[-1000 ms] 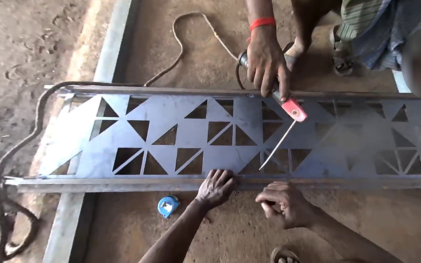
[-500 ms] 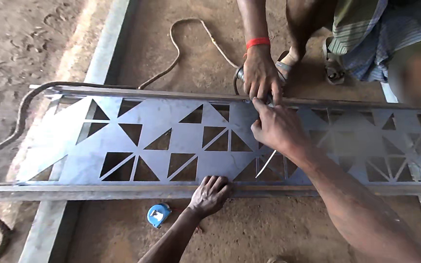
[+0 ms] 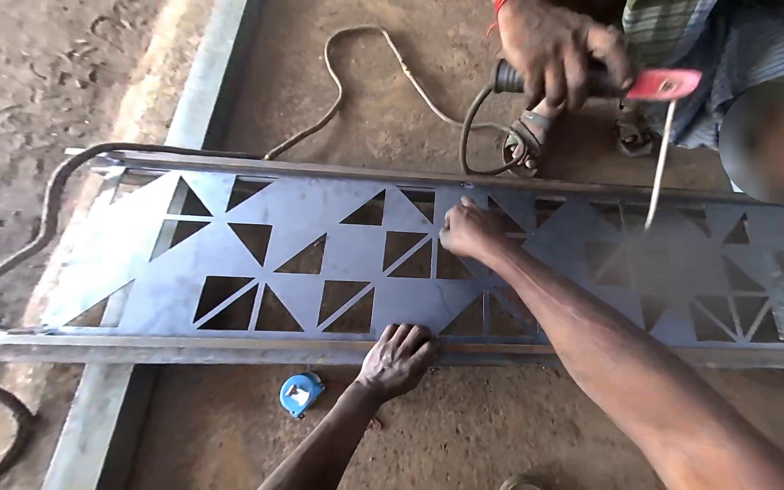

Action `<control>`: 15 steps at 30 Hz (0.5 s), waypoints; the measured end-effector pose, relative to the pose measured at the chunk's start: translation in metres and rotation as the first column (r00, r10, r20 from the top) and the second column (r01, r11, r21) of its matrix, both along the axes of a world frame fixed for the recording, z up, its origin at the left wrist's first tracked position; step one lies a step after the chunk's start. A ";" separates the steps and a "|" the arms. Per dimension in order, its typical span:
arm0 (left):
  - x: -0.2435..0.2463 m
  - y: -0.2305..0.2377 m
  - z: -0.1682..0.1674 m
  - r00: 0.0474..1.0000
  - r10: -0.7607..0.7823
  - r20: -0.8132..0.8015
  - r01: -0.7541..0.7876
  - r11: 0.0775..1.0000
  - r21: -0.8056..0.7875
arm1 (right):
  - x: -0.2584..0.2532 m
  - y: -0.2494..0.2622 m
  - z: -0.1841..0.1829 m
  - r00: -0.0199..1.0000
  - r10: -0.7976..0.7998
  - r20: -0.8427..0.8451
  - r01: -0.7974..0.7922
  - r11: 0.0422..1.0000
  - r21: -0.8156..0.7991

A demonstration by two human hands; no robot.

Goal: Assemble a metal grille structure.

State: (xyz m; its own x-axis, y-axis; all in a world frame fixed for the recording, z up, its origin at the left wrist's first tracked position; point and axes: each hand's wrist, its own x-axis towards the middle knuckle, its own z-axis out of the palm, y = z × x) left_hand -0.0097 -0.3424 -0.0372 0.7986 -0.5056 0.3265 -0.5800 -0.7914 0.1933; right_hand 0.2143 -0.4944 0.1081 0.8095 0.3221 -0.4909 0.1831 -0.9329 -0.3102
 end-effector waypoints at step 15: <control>-0.001 -0.001 0.003 1.000 -0.017 -0.024 0.016 1.000 -0.025 | -0.135 -0.036 -0.009 0.947 0.251 -0.202 -0.249 0.968 0.036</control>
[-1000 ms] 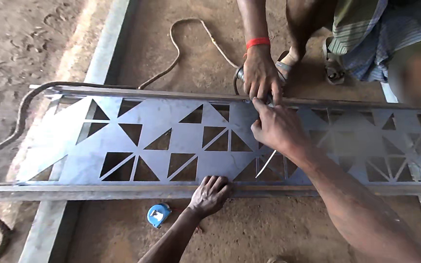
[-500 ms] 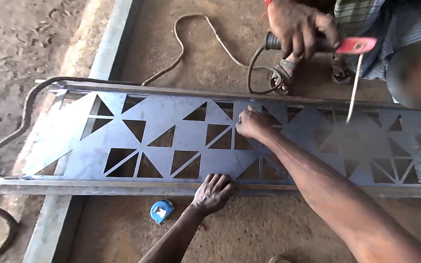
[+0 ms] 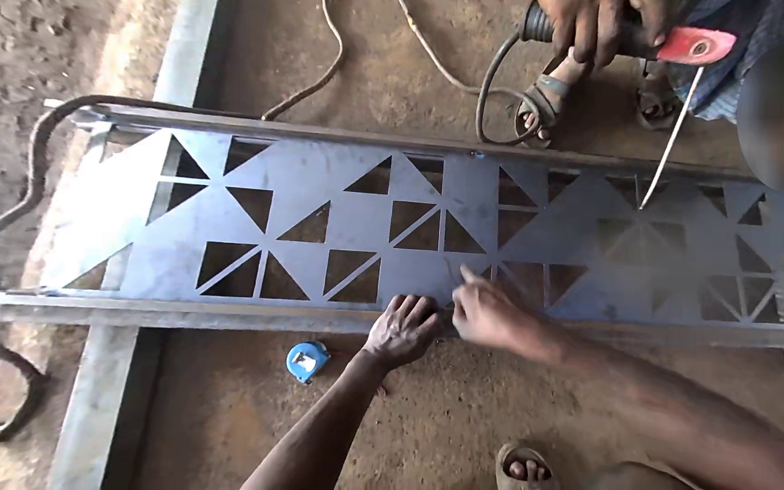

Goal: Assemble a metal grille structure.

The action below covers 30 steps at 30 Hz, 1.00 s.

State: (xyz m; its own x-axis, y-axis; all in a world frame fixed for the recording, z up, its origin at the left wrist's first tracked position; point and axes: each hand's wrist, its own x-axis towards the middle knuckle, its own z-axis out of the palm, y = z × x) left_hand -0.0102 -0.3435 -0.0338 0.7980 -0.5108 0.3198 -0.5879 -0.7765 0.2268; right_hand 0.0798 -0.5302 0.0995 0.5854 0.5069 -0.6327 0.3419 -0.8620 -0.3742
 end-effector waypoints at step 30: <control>0.004 0.000 -0.005 0.998 0.045 0.041 -0.046 0.998 0.042 | -0.056 -0.169 0.017 0.959 -0.285 0.012 0.284 0.958 0.037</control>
